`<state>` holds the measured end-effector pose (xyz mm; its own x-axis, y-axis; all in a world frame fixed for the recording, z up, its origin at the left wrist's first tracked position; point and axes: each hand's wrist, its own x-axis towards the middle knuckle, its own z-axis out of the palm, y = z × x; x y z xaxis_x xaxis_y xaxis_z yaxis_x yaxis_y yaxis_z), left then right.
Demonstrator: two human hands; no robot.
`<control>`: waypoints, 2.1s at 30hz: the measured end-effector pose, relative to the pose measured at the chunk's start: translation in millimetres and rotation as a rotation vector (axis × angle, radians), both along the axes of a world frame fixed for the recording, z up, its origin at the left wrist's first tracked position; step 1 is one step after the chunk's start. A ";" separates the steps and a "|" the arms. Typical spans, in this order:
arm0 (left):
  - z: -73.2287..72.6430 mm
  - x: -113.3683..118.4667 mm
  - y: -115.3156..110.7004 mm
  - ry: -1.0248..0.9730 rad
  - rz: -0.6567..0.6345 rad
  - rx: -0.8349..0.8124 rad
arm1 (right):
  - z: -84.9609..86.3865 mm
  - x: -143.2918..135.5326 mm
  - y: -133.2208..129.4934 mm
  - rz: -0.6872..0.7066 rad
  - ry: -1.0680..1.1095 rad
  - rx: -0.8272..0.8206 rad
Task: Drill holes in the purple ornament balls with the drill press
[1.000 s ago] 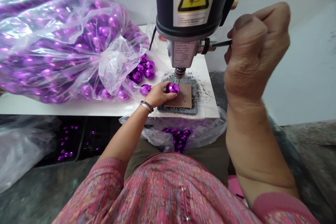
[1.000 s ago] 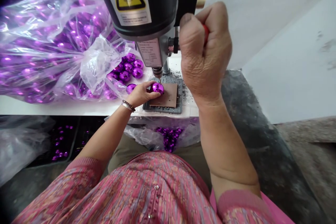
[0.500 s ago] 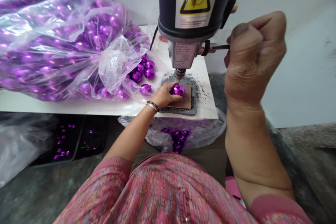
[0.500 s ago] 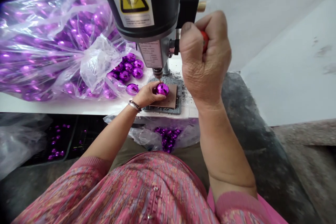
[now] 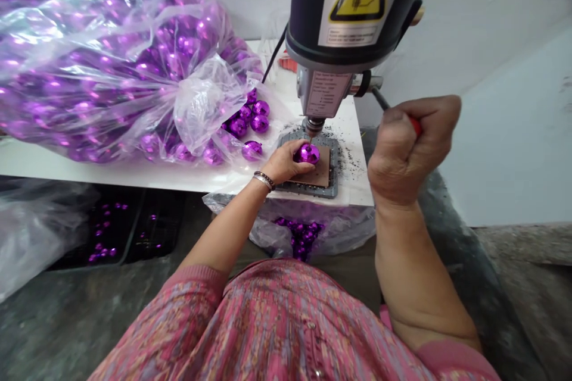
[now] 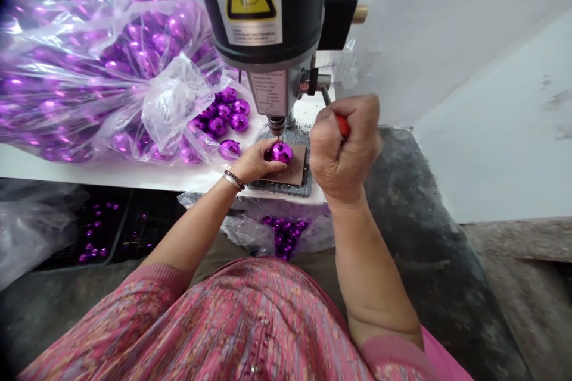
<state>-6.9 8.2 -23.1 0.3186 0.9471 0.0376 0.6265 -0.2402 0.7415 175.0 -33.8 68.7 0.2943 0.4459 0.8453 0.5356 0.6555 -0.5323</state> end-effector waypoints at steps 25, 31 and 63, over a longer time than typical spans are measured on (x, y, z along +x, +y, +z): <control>12.3 -33.6 -38.9 -0.059 -0.211 0.048 | 54.8 -3.0 23.5 0.004 0.161 -0.142; 40.7 -87.3 -10.0 0.360 0.373 0.096 | 49.1 -5.1 16.0 0.022 0.203 -0.160; 17.9 -11.9 -8.4 0.054 0.091 -0.041 | 78.2 0.0 28.7 0.096 0.056 -0.314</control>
<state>-18.8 -0.2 -5.2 0.2318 0.9726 -0.0166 0.6835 -0.1507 0.7142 175.0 -5.1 146.9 0.2802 0.7101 0.6460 0.4437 0.5009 -0.7431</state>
